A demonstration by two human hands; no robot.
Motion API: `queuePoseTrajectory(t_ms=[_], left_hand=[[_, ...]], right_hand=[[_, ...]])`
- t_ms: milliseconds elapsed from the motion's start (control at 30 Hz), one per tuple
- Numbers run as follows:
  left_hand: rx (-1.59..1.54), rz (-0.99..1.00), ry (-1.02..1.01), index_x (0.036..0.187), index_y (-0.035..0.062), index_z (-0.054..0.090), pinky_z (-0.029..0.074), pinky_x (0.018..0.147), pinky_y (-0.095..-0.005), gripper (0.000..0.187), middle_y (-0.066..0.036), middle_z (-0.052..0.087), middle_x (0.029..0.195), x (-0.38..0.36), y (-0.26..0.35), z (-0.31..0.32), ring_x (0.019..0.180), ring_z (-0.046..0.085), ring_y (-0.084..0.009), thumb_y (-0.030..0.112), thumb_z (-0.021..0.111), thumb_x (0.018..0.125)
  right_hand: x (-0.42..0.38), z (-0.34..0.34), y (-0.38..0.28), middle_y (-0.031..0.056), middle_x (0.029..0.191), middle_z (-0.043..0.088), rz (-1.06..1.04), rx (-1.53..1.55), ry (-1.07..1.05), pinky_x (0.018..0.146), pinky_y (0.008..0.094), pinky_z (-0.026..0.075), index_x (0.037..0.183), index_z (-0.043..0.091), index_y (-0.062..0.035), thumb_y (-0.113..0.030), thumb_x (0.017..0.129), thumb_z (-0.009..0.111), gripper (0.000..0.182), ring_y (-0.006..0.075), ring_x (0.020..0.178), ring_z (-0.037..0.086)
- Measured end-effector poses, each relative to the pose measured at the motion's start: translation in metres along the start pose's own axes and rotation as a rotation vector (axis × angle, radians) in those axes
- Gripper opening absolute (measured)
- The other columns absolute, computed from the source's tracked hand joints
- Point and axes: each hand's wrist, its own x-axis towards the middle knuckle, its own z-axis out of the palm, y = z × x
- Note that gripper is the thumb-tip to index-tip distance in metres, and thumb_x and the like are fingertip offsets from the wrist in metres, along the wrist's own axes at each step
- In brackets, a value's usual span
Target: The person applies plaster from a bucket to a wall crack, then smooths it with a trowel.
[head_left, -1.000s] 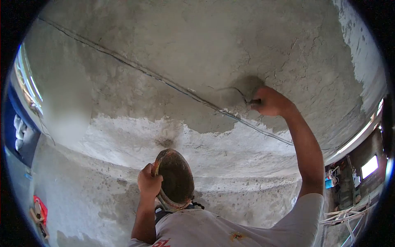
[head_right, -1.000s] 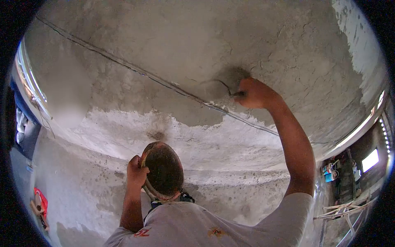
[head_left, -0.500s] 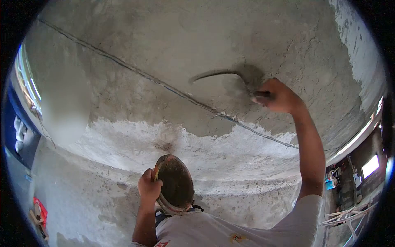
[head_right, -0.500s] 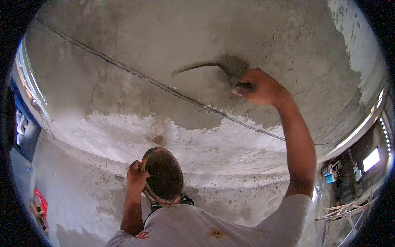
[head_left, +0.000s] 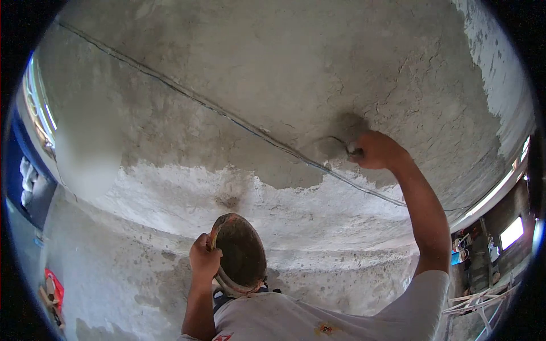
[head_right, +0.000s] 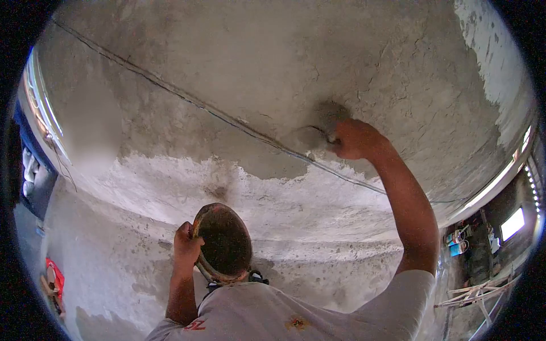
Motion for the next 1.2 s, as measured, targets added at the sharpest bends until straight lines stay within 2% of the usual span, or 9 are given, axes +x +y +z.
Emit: queuePoseTrajectory(t_ms=[167,267,400,433,500,633,700,967,1200], left_hand=[[0.097,-0.026,0.002,0.079,0.0024,0.056,0.048,0.065,-0.0466,0.021,-0.018,0.061,0.072,-0.004,0.019,-0.009,0.071,0.062,-0.041,0.006,0.068,0.062],[0.157,-0.012,0.008,0.08,0.0022,0.057,0.048,0.066,-0.0465,0.021,-0.018,0.062,0.073,-0.004,0.015,-0.009,0.073,0.063,-0.0411,0.006,0.068,0.062],[0.108,-0.047,-0.009,0.079,0.0011,0.054,0.048,0.066,-0.0456,0.023,-0.018,0.059,0.072,-0.007,0.032,-0.01,0.071,0.061,-0.0409,0.005,0.068,0.062],[0.12,-0.034,-0.017,0.079,0.0011,0.054,0.048,0.066,-0.0456,0.023,-0.018,0.059,0.072,-0.005,0.033,-0.01,0.071,0.061,-0.0409,0.005,0.068,0.062],[0.115,0.019,-0.018,0.077,0.0018,0.048,0.045,0.063,-0.0424,0.024,-0.014,0.052,0.068,-0.006,0.029,-0.008,0.064,0.054,-0.0328,0.002,0.067,0.062],[0.0,-0.051,-0.059,0.075,0.004,0.043,0.042,0.061,-0.0389,0.028,-0.008,0.045,0.067,-0.005,0.032,-0.007,0.062,0.046,-0.0232,0.0,0.068,0.062],[-0.053,-0.09,-0.077,0.075,0.0056,0.042,0.041,0.06,-0.0369,0.029,-0.005,0.044,0.068,-0.007,0.036,-0.007,0.064,0.045,-0.0188,-0.001,0.068,0.062],[0.029,-0.058,-0.096,0.076,0.0037,0.045,0.043,0.06,-0.0382,0.029,-0.007,0.047,0.068,0.001,0.03,0.002,0.062,0.046,-0.0217,0.0,0.07,0.062],[-0.01,-0.095,-0.093,0.076,0.0037,0.044,0.044,0.062,-0.038,0.029,-0.007,0.048,0.069,0.004,0.04,0.0,0.065,0.046,-0.0218,-0.001,0.069,0.062]], right_hand=[[-0.027,0.004,0.023,0.0235,0.095,0.072,0.065,-0.169,-0.05,0.078,0.046,0.056,0.1,0.071,0.0021,-0.03,0.081,0.077,0.038,0.0361,0.087,0.07],[-0.034,-0.01,0.022,0.0196,0.085,0.071,0.045,-0.026,0.037,0.079,0.044,0.054,0.082,0.075,-0.0004,-0.027,0.08,0.077,0.027,0.0391,0.082,0.067],[-0.013,-0.001,0.003,0.0195,0.085,0.071,-0.228,0.191,0.542,0.08,0.0457,0.054,0.083,0.073,0.0008,-0.024,0.087,0.072,0.025,0.0383,0.08,0.065],[-0.003,-0.004,-0.004,0.0195,0.085,0.071,-0.212,0.2,0.548,0.08,0.0457,0.054,0.083,0.073,0.0008,-0.024,0.087,0.072,0.025,0.0383,0.08,0.065],[0.016,-0.01,-0.01,0.0204,0.09,0.072,-0.118,0.19,0.119,0.082,0.0462,0.055,0.091,0.073,0.0007,-0.028,0.087,0.073,0.029,0.0388,0.084,0.067],[0.02,0.022,-0.001,0.0209,0.096,0.073,-0.101,0.047,0.1,0.083,0.0469,0.056,0.096,0.073,0.0007,-0.03,0.083,0.075,0.034,0.0379,0.091,0.07],[0.013,0.034,0.009,0.0225,0.102,0.073,0.004,-0.117,-0.121,0.079,0.0455,0.06,0.102,0.072,0.0024,-0.028,0.078,0.075,0.039,0.0368,0.095,0.073],[-0.067,0.033,0.064,0.0193,0.095,0.073,0.192,-0.221,0.04,0.08,0.0474,0.058,0.097,0.074,-0.0005,-0.027,0.069,0.079,0.038,0.0344,0.091,0.072],[-0.12,0.005,0.039,0.0153,0.087,0.072,0.208,0.036,0.278,0.075,0.0469,0.053,0.091,0.074,-0.0053,-0.024,0.076,0.079,0.024,0.0339,0.086,0.069]])
